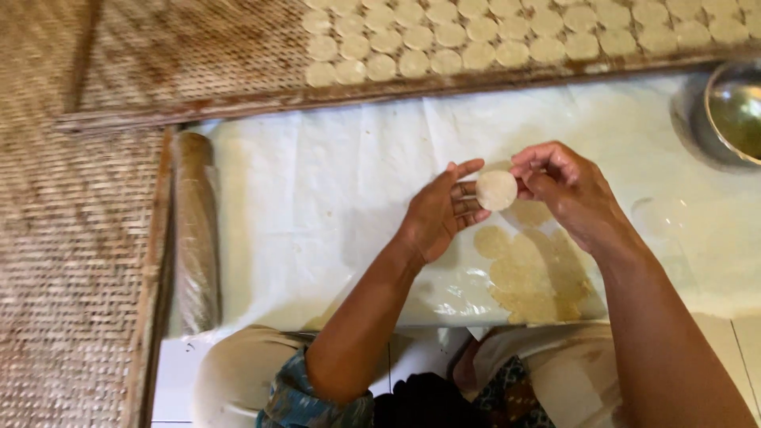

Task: Shaping and placing small round dough discs onto a woven drying rack.

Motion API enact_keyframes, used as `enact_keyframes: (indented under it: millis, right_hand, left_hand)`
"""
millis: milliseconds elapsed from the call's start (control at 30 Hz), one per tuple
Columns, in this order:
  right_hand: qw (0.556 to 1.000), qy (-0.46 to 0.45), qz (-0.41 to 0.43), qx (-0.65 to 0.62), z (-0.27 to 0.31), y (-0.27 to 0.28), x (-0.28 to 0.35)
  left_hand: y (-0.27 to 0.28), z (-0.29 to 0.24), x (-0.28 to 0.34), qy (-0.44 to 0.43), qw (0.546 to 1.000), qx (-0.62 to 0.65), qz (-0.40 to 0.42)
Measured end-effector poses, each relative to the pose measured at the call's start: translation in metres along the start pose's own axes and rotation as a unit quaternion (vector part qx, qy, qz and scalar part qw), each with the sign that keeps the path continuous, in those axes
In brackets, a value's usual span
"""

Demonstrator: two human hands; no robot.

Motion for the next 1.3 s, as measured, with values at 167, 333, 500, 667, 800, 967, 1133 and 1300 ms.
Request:
enact_keyframes:
  millis: [167,333,500,667,800,967,1133,1300]
  right_hand:
    - [1.0,0.001,0.015,-0.007,0.024,-0.024,0.0]
    - [0.992,-0.089,0.033,-0.086,0.011,-0.045,0.001]
    - [0.997,-0.021,0.047,-0.059,0.023,-0.062,-0.013]
    - [0.998,-0.008,0.069,-0.006,0.057,-0.087,-0.047]
    - [0.994,-0.001,0.089,0.062,0.091,-0.114,-0.096]
    - [0.991,-0.017,0.113,0.063,0.127,-0.18,-0.168]
    - [0.989,-0.013,0.138,0.054,0.147,-0.249,-0.234]
    - [0.979,0.069,0.189,-0.004,0.159,-0.311,-0.289]
  left_hand:
    - [0.004,-0.016,0.013,-0.029,0.999,0.007,-0.016]
    - [0.006,-0.035,0.033,-0.048,0.999,-0.014,-0.01]
    - [0.014,-0.064,0.056,-0.07,0.993,-0.089,-0.013]
    - [0.059,-0.094,0.065,-0.114,0.982,-0.127,-0.082]
    - [0.081,-0.146,0.105,-0.19,0.963,-0.118,-0.151]
    - [0.114,-0.18,0.123,-0.249,0.946,0.036,-0.206]
    - [0.121,-0.206,0.137,-0.324,0.905,0.155,-0.228]
    - [0.118,-0.229,0.168,-0.377,0.873,0.183,-0.25]
Point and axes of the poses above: each hand's wrist, its own x-axis away from the middle knuckle, its own y-axis out of the back of the hand, z = x × y, the point moved 8 cm from there along -x, towards the middle knuckle, and after that the axes turned 13 degrees about x, right-handed, at the moved point
